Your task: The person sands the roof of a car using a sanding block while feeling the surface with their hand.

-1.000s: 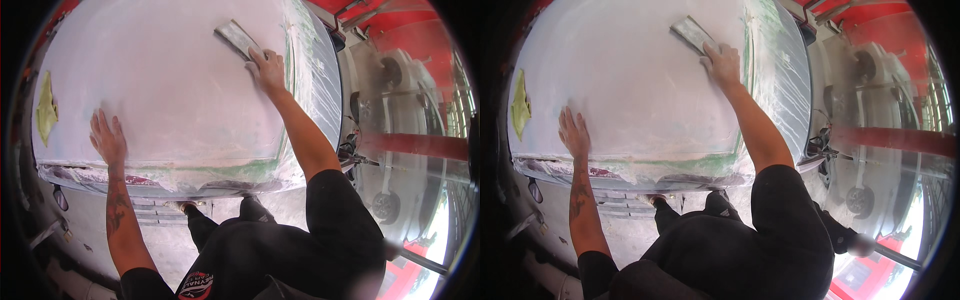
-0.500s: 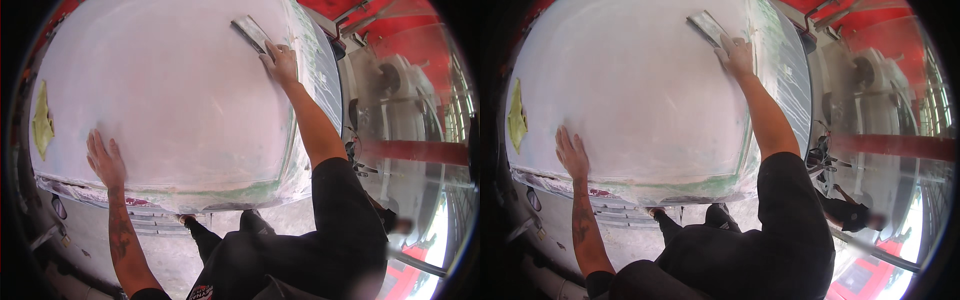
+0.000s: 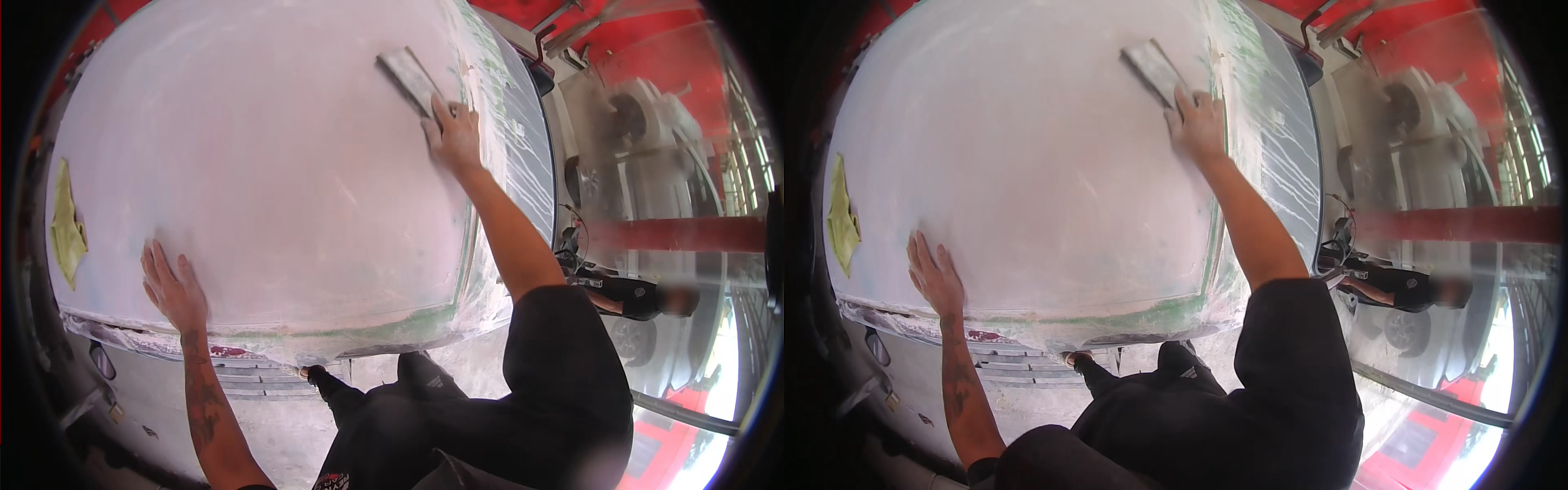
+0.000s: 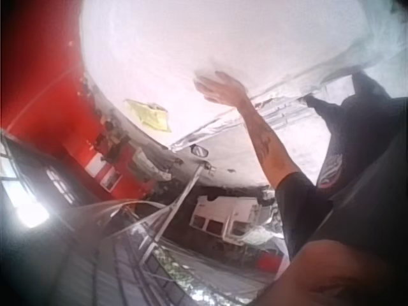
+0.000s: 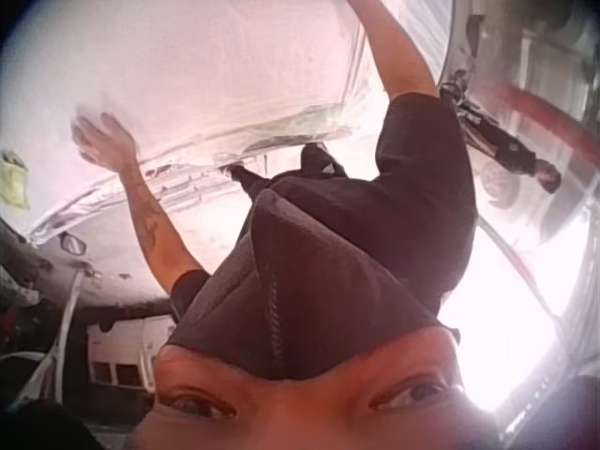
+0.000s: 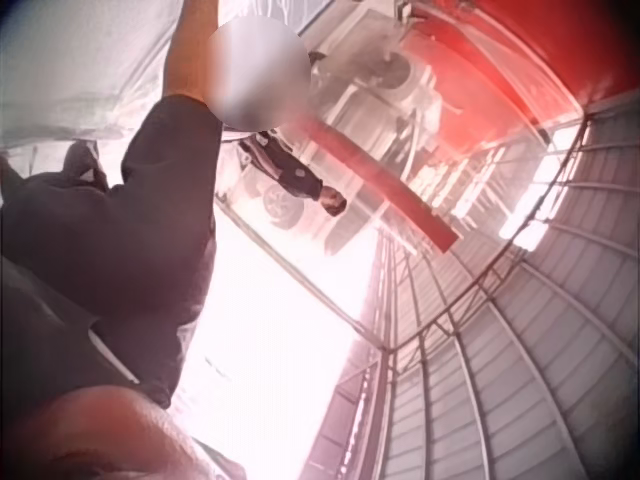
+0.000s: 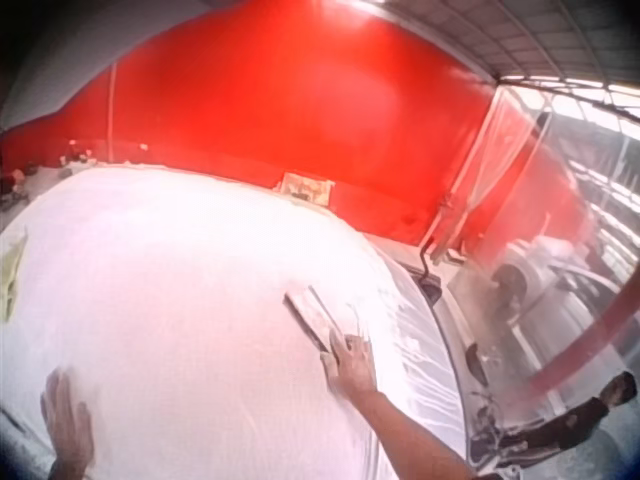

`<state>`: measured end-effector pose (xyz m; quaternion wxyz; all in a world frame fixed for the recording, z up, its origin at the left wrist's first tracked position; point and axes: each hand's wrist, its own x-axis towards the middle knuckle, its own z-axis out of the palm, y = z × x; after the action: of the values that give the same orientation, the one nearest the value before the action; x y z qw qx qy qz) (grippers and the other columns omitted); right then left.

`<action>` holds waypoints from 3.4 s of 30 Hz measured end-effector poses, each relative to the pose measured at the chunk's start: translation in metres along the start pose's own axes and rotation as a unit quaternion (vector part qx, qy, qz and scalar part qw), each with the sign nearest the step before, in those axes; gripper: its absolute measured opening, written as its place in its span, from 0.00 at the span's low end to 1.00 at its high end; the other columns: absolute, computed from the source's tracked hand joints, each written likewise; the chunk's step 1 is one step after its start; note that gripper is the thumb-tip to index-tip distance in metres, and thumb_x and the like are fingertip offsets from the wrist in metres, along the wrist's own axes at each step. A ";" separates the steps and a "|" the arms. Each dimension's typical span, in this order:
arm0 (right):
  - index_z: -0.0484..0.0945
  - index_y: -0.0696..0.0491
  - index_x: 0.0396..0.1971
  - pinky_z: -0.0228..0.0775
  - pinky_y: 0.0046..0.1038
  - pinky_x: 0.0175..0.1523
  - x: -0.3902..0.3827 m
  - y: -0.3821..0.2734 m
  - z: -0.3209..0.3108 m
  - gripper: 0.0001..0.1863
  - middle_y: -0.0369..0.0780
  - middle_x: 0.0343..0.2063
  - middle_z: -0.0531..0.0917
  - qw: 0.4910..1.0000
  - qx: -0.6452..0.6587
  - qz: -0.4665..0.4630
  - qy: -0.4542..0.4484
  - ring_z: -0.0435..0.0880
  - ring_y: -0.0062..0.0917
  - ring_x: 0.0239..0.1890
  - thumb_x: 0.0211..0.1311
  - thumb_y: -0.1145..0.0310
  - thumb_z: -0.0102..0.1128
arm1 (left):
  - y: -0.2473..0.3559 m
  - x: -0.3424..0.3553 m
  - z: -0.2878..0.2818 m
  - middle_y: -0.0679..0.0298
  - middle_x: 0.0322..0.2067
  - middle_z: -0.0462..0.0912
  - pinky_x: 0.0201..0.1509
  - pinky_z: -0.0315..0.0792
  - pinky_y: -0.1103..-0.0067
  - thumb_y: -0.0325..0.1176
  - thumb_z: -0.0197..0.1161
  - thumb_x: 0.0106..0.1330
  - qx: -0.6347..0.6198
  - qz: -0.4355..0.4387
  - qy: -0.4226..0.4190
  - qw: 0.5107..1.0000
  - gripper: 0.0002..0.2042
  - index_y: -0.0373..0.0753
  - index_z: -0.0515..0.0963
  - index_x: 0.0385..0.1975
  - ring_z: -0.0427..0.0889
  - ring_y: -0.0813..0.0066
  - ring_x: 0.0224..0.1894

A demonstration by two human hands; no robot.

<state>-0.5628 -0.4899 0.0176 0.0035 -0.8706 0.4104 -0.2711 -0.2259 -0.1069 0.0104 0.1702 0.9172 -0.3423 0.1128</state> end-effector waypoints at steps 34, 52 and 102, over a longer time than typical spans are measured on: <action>0.74 0.49 0.55 0.71 0.45 0.50 0.051 0.020 0.005 0.23 0.55 0.46 0.74 0.985 -0.090 0.138 -0.046 0.74 0.51 0.47 0.62 0.55 0.59 | -0.003 0.000 0.004 0.57 0.70 0.57 0.73 0.46 0.54 0.44 0.50 0.73 0.020 0.023 -0.002 1.000 0.26 0.47 0.60 0.69 0.54 0.57 0.73; 0.72 0.44 0.60 0.72 0.45 0.52 0.079 0.030 0.020 0.25 0.50 0.53 0.76 0.980 -0.118 0.138 -0.079 0.74 0.52 0.50 0.63 0.56 0.57 | 0.003 0.001 0.000 0.57 0.70 0.57 0.73 0.45 0.52 0.43 0.52 0.72 0.018 0.000 -0.021 1.000 0.27 0.46 0.60 0.69 0.52 0.56 0.73; 0.72 0.45 0.59 0.71 0.42 0.53 0.094 -0.070 0.031 0.25 0.45 0.56 0.76 0.981 -0.050 -0.162 -0.091 0.75 0.48 0.46 0.60 0.66 0.61 | 0.006 -0.001 -0.003 0.59 0.69 0.58 0.74 0.47 0.53 0.44 0.57 0.69 0.019 -0.004 -0.002 1.000 0.29 0.50 0.61 0.69 0.53 0.58 0.73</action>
<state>-0.4497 -0.5173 0.0507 -0.0467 -0.9456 0.2754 -0.1667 -0.2309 -0.1096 0.0139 0.1527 0.9217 -0.3370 0.1167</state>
